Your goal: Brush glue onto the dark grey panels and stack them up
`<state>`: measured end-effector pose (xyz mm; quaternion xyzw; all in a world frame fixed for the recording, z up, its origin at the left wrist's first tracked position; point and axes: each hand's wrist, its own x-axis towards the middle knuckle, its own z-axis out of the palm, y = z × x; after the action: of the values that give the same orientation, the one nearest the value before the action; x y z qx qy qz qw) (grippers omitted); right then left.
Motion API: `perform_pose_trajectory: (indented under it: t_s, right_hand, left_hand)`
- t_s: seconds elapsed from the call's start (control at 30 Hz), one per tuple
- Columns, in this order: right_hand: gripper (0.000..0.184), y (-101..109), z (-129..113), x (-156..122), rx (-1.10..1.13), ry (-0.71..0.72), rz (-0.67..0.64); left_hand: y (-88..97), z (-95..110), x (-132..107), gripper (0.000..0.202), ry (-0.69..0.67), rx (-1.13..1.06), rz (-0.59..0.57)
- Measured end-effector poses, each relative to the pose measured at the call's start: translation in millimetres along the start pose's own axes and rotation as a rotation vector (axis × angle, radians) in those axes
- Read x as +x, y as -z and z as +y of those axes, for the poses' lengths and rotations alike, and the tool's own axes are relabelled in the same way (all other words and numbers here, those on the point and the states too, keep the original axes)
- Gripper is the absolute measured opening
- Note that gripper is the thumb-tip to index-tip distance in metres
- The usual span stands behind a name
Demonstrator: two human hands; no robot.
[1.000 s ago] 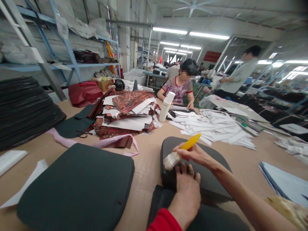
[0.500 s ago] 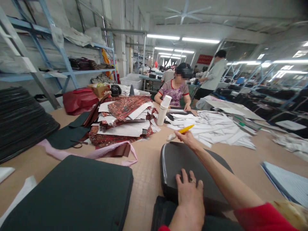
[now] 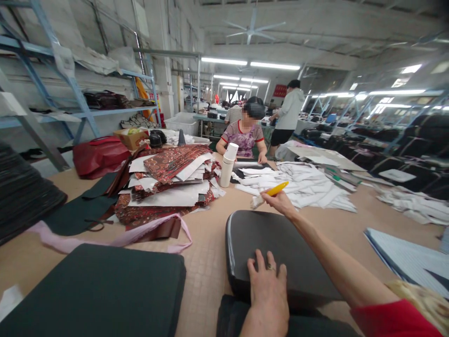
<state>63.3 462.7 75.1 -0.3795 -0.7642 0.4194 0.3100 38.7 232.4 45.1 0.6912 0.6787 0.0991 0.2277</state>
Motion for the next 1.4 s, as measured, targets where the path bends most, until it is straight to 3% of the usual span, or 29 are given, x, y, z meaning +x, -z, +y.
perform_pose_trajectory:
  t_s: [0.23, 0.43, 0.5, 0.57, 0.73, 0.8, 0.9, 1.1, 1.23, 1.33, 1.4]
  right_hand:
    - [0.033, -11.8, 0.8, -3.3, 0.051, 0.009, -0.121]
    - [0.025, 35.9, 22.4, -9.2, 0.012, -0.052, 0.034]
    - [0.027, 40.4, 19.9, -8.4, 0.021, -0.046, 0.068]
    - [0.031, 29.7, 12.4, -6.1, 0.053, -0.026, 0.058]
    - [0.032, -22.5, -3.6, 2.8, 0.135, 0.008, -0.088]
    - [0.027, -27.5, 0.3, 4.5, 0.129, -0.011, -0.117]
    - [0.02, -5.5, 19.4, 1.3, 0.077, -0.062, -0.071]
    - [0.026, 84.5, 70.4, -31.4, -0.045, -0.21, 0.168]
    - [0.025, 133.6, 89.3, -61.0, -0.081, -0.269, 0.346]
    - [0.026, 148.0, 86.8, -69.0, -0.095, -0.257, 0.437]
    - [0.026, 139.1, 77.4, -64.5, -0.076, -0.208, 0.433]
  left_hand:
    - [5.9, 3.4, -0.1, 0.047, 0.025, 0.001, 0.004]
    - [5.4, 4.1, -0.6, 0.045, 0.037, 0.014, 0.017]
    - [3.2, 4.0, -0.2, 0.046, 0.034, 0.02, 0.027]
    - [0.8, 3.9, 1.2, 0.045, 0.039, 0.031, 0.043]
    - [-2.8, 3.2, 5.7, 0.043, 0.054, 0.057, 0.074]
    - [-3.4, 2.8, 6.3, 0.042, 0.053, 0.064, 0.081]
    - [-3.9, 2.5, 5.9, 0.043, 0.044, 0.071, 0.082]
    - [-2.4, 2.6, 6.2, 0.044, 0.056, 0.075, 0.07]
    - [-1.4, 3.4, 7.4, 0.045, 0.053, 0.094, 0.081]
    - [-3.0, 3.3, 8.3, 0.047, 0.054, 0.117, 0.091]
    - [-5.2, 2.5, 8.8, 0.047, 0.05, 0.135, 0.102]
